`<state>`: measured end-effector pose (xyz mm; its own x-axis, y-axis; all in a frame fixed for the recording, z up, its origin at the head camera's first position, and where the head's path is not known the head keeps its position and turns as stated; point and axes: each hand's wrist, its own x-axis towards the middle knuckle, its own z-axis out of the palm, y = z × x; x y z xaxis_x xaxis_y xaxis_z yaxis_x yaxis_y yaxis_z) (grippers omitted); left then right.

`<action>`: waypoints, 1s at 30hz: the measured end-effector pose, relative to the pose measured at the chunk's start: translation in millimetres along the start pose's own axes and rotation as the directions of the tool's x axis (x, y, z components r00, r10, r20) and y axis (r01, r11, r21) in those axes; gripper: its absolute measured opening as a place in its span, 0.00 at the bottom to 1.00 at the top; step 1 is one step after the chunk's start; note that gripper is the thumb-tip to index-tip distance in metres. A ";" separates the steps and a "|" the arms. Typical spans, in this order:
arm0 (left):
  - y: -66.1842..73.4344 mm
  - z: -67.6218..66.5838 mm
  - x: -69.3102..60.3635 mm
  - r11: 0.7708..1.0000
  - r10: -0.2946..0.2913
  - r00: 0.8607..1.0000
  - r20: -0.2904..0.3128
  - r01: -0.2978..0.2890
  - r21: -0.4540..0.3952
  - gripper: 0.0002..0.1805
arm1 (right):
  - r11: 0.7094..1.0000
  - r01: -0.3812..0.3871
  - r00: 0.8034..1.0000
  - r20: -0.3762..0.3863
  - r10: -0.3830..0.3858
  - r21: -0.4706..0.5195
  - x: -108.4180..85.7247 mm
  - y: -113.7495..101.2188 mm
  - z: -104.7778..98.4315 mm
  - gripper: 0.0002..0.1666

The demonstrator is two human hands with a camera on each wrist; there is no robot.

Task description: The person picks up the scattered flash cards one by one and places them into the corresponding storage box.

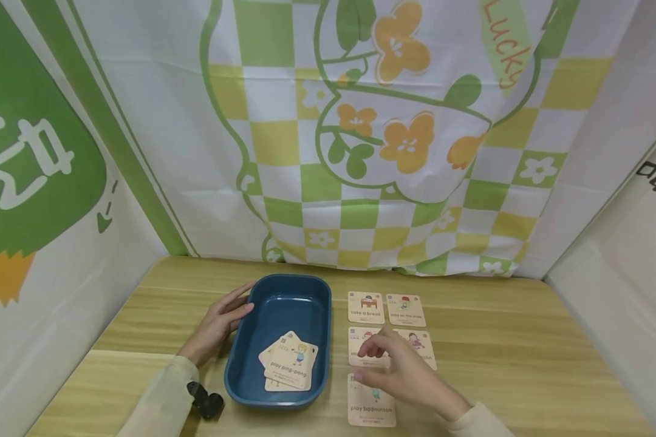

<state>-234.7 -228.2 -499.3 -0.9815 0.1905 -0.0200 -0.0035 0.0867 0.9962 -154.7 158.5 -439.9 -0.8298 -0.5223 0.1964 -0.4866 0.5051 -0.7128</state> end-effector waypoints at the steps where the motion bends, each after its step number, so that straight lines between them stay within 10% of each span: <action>1: 0.1 -0.1 -0.1 1.000 -0.001 1.000 0.000 0.001 0.002 0.35 | 1.000 -0.013 1.000 0.004 0.013 -0.005 -2.3 1.3 -0.5 0.14; 30: -0.8 -0.7 -0.3 1.000 0.000 1.000 0.002 0.000 0.000 0.35 | 0.942 -0.206 0.965 0.105 0.241 -0.263 -37.4 28.8 0.8 0.43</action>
<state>-234.5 -229.0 -500.0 -0.9810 0.1930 -0.0200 -0.0033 0.0862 0.9963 -137.5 192.0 -468.3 -0.8891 -0.4546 -0.0529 -0.3590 0.7646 -0.5353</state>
